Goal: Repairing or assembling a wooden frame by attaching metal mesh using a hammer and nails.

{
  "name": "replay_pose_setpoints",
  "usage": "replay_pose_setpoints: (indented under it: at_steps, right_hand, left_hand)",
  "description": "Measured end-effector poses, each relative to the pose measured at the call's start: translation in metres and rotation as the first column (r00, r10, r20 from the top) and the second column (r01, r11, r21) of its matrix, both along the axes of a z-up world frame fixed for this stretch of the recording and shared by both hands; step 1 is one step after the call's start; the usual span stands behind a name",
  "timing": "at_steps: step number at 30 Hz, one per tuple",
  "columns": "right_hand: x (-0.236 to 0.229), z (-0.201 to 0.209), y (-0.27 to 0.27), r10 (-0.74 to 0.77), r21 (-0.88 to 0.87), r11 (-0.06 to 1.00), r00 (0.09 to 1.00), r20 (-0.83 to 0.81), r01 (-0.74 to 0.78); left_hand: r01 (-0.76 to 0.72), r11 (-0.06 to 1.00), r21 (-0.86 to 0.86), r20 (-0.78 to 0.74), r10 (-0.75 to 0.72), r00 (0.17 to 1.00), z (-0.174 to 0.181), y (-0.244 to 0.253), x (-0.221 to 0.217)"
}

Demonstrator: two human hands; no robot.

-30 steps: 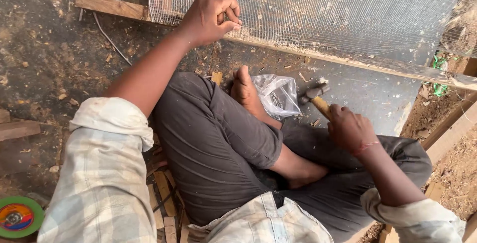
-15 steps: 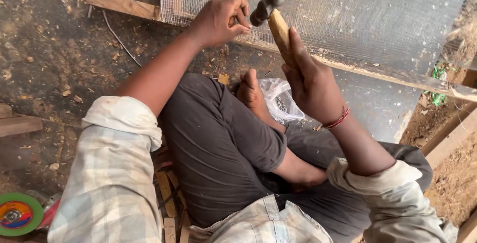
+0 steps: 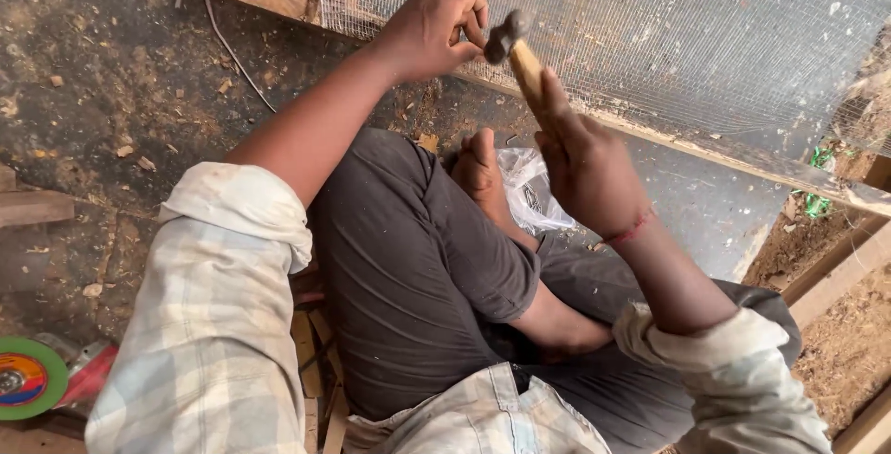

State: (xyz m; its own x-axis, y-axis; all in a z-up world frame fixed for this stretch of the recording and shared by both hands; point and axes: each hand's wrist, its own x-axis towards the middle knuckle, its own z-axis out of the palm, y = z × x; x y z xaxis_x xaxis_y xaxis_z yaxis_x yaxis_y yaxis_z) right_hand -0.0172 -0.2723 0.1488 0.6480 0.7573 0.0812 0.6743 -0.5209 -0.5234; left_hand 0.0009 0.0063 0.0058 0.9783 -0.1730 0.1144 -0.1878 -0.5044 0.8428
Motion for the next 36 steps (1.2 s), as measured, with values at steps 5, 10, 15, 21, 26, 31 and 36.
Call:
replay_pose_setpoints:
  at_steps: [5,10,15,21,26,31,36]
  right_hand:
    - [-0.001,0.006,-0.005,0.032,0.059,0.998,0.999,-0.014,-0.032]
    - [-0.003,0.027,-0.008,-0.103,0.184,0.978,0.995,0.009,0.099]
    - [-0.001,-0.005,-0.005,-0.040,0.139,0.990,0.995,0.086,0.027]
    - [-0.004,0.039,0.006,0.017,0.116,0.993,0.991,-0.134,-0.001]
    - [-0.007,0.032,-0.006,-0.239,0.339,0.906,0.967,-0.084,0.254]
    - [0.000,0.001,0.004,0.101,0.125,0.988,0.990,-0.094,-0.089]
    - [-0.008,0.038,0.009,-0.162,0.134,0.963,0.898,-0.408,0.234]
  left_hand:
    - [-0.009,1.000,0.027,-0.167,0.013,0.986,0.005,0.000,-0.001]
    - [0.000,0.992,0.124,0.172,-0.021,0.985,-0.013,0.002,0.000]
    - [-0.009,0.982,0.191,0.210,-0.032,0.977,-0.030,0.004,0.006]
    - [-0.086,0.958,0.275,0.371,-0.024,0.928,-0.034,0.000,0.008]
    - [-0.063,0.963,0.263,0.284,-0.015,0.959,-0.039,0.000,0.006]
    - [-0.036,0.965,0.260,0.107,0.008,0.994,-0.029,-0.004,0.005]
    - [0.000,0.976,0.217,-0.054,0.012,0.998,-0.020,0.000,0.006]
